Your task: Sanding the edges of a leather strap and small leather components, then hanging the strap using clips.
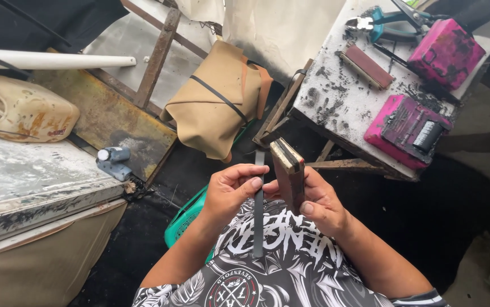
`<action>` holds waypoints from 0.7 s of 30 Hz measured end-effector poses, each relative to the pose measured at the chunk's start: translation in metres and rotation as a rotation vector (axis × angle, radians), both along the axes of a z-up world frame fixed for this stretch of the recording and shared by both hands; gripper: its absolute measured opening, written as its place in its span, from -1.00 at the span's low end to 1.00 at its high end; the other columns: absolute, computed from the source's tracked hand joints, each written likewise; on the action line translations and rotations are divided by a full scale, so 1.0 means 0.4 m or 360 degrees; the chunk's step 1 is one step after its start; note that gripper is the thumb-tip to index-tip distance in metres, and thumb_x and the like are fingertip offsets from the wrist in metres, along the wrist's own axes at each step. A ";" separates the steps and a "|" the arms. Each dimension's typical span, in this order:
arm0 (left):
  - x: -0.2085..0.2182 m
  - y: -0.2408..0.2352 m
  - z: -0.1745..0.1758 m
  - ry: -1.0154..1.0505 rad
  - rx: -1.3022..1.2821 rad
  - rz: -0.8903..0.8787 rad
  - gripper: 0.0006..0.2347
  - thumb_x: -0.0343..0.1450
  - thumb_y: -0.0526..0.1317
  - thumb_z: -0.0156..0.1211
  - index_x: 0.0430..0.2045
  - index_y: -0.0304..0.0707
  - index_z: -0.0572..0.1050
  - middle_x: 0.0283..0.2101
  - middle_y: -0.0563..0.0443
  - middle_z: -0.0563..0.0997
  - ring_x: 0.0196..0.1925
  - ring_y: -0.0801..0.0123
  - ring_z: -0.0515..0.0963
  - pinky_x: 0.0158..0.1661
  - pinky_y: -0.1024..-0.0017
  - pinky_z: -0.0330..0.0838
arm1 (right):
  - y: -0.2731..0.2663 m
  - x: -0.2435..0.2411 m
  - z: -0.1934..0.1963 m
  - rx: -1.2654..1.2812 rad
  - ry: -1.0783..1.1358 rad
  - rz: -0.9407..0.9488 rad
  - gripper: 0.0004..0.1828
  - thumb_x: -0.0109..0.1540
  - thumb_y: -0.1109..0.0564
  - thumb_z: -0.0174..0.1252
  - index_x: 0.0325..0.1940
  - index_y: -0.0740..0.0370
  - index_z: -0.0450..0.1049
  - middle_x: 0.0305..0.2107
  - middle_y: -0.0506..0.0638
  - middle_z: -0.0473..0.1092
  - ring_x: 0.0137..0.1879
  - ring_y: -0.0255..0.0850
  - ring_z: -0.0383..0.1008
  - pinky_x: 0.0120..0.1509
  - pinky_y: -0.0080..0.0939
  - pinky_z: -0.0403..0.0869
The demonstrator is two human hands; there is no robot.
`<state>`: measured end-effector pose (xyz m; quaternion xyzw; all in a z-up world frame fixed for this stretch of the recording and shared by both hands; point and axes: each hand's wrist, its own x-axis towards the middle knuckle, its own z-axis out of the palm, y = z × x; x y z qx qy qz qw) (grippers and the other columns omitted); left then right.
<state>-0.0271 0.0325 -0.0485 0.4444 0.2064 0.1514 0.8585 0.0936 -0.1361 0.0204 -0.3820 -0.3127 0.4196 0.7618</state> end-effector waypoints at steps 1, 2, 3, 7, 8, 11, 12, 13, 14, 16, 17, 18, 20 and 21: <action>-0.001 0.003 0.026 0.0003 0.0004 0.0014 -0.73 0.33 -0.47 0.35 -0.11 -0.68 0.58 -0.12 -0.44 0.65 -0.34 0.09 0.76 -0.41 0.35 0.73 | 0.002 -0.001 -0.005 0.0004 0.0003 0.0014 -0.39 0.25 -0.01 0.13 0.21 0.49 0.23 0.03 0.55 0.43 0.22 0.25 0.49 0.36 0.31 0.39; -0.001 0.007 0.051 -0.0027 0.0046 0.0021 -0.70 0.33 -0.46 0.35 -0.07 -0.67 0.56 -0.10 -0.40 0.64 -0.37 0.18 0.74 -0.42 0.38 0.72 | 0.006 -0.002 -0.009 -0.0008 -0.0006 -0.0007 -0.40 0.25 -0.02 0.12 0.20 0.49 0.24 0.01 0.54 0.44 0.21 0.24 0.50 0.34 0.30 0.41; -0.001 0.010 0.077 -0.0057 0.0088 0.0027 -0.67 0.34 -0.46 0.35 -0.03 -0.67 0.55 -0.08 -0.35 0.63 -0.40 0.26 0.72 -0.43 0.41 0.72 | 0.009 -0.003 -0.013 -0.0021 -0.0014 -0.0028 -0.41 0.25 -0.02 0.12 0.19 0.49 0.25 0.00 0.54 0.44 0.19 0.24 0.51 0.32 0.29 0.42; -0.004 0.020 0.042 -0.0208 -0.0097 -0.0025 -0.50 0.27 -0.55 0.34 0.14 -0.73 0.39 -0.15 -0.45 0.61 -0.47 0.23 0.70 -0.43 0.38 0.72 | 0.007 0.020 -0.071 -0.0022 -0.0051 -0.0172 -0.38 0.24 -0.05 0.11 0.17 0.53 0.27 -0.03 0.53 0.45 0.11 0.19 0.57 0.21 0.17 0.52; 0.000 0.020 0.062 -0.0237 -0.0179 -0.0034 -0.50 0.27 -0.53 0.33 0.14 -0.71 0.39 -0.06 -0.47 0.58 -0.46 0.28 0.69 -0.47 0.43 0.71 | 0.000 0.028 -0.085 -0.0073 -0.0056 -0.0221 -0.43 0.24 -0.04 0.06 0.10 0.55 0.32 -0.17 0.50 0.47 0.00 0.14 0.60 -0.02 -0.04 0.58; 0.009 0.022 0.072 -0.0252 -0.0210 -0.0062 -0.46 0.29 -0.52 0.29 0.22 -0.62 0.34 0.11 -0.43 0.53 -0.41 0.34 0.69 -0.48 0.48 0.70 | 0.007 0.037 -0.074 -0.0215 -0.0113 -0.0331 -0.49 0.23 0.02 0.08 0.06 0.57 0.41 -0.34 0.36 0.48 -0.20 -0.05 0.60 -0.37 -0.32 0.61; 0.013 0.022 0.067 -0.0240 -0.0161 -0.0086 -0.42 0.31 -0.52 0.27 0.29 -0.55 0.29 0.19 -0.38 0.49 -0.36 0.36 0.70 -0.46 0.49 0.71 | 0.013 0.039 -0.061 -0.0308 -0.0166 -0.0399 -0.50 0.21 0.08 0.16 0.08 0.57 0.44 -0.36 0.26 0.46 -0.29 -0.19 0.56 -0.49 -0.40 0.59; 0.019 0.023 0.065 -0.0242 -0.0161 -0.0087 -0.42 0.31 -0.52 0.27 0.29 -0.55 0.29 0.19 -0.38 0.49 -0.36 0.36 0.70 -0.46 0.49 0.71 | 0.009 0.034 -0.080 -0.0307 -0.0168 -0.0400 -0.50 0.21 0.08 0.16 0.08 0.57 0.44 -0.36 0.26 0.46 -0.29 -0.19 0.56 -0.49 -0.40 0.59; 0.024 0.024 0.065 -0.0167 -0.0083 0.0012 -0.50 0.32 -0.51 0.30 0.19 -0.57 0.35 0.06 -0.34 0.55 -0.37 0.34 0.71 -0.46 0.49 0.71 | 0.006 0.029 -0.098 -0.0279 -0.0159 -0.0378 -0.41 0.19 0.17 0.23 0.23 0.56 0.33 -0.25 0.27 0.45 -0.20 -0.13 0.57 -0.27 -0.27 0.62; 0.029 0.024 0.052 -0.0092 -0.0002 0.0108 -0.57 0.32 -0.49 0.33 0.09 -0.60 0.41 -0.07 -0.29 0.61 -0.38 0.33 0.73 -0.47 0.50 0.71 | 0.006 0.014 -0.110 -0.0248 -0.0150 -0.0358 -0.25 0.16 0.26 0.30 0.39 0.54 0.23 -0.14 0.29 0.44 -0.10 -0.07 0.58 -0.05 -0.14 0.65; 0.030 0.022 0.039 -0.0063 -0.0001 0.0129 -0.64 0.36 -0.50 0.30 0.05 -0.64 0.45 -0.18 -0.34 0.64 -0.40 0.26 0.74 -0.46 0.46 0.71 | 0.010 0.005 -0.105 -0.0290 -0.0170 -0.0328 -0.25 0.13 0.29 0.34 0.37 0.53 0.26 -0.11 0.29 0.46 -0.06 -0.07 0.58 0.02 -0.12 0.62; 0.030 0.019 0.026 -0.0032 -0.0002 0.0147 -0.70 0.39 -0.50 0.26 0.01 -0.69 0.48 -0.28 -0.38 0.68 -0.42 0.18 0.75 -0.45 0.43 0.71 | 0.013 -0.006 -0.098 -0.0336 -0.0190 -0.0300 -0.25 0.11 0.32 0.38 0.35 0.51 0.29 -0.07 0.29 0.48 -0.02 -0.07 0.59 0.10 -0.10 0.59; 0.029 0.010 0.028 -0.0066 -0.0051 0.0114 -0.65 0.37 -0.51 0.26 0.06 -0.69 0.45 -0.31 -0.40 0.68 -0.42 0.17 0.75 -0.44 0.43 0.71 | 0.015 -0.003 -0.082 -0.0323 -0.0224 -0.0290 -0.28 0.10 0.32 0.40 0.32 0.52 0.33 -0.08 0.32 0.49 -0.03 -0.05 0.60 0.10 -0.08 0.59; 0.028 0.005 0.029 -0.0099 -0.0101 0.0085 -0.59 0.36 -0.52 0.26 0.12 -0.69 0.41 -0.34 -0.41 0.68 -0.43 0.16 0.75 -0.43 0.44 0.71 | 0.017 -0.001 -0.074 -0.0312 -0.0258 -0.0275 -0.30 0.08 0.32 0.42 0.28 0.52 0.36 -0.08 0.34 0.51 -0.04 -0.03 0.61 0.09 -0.05 0.59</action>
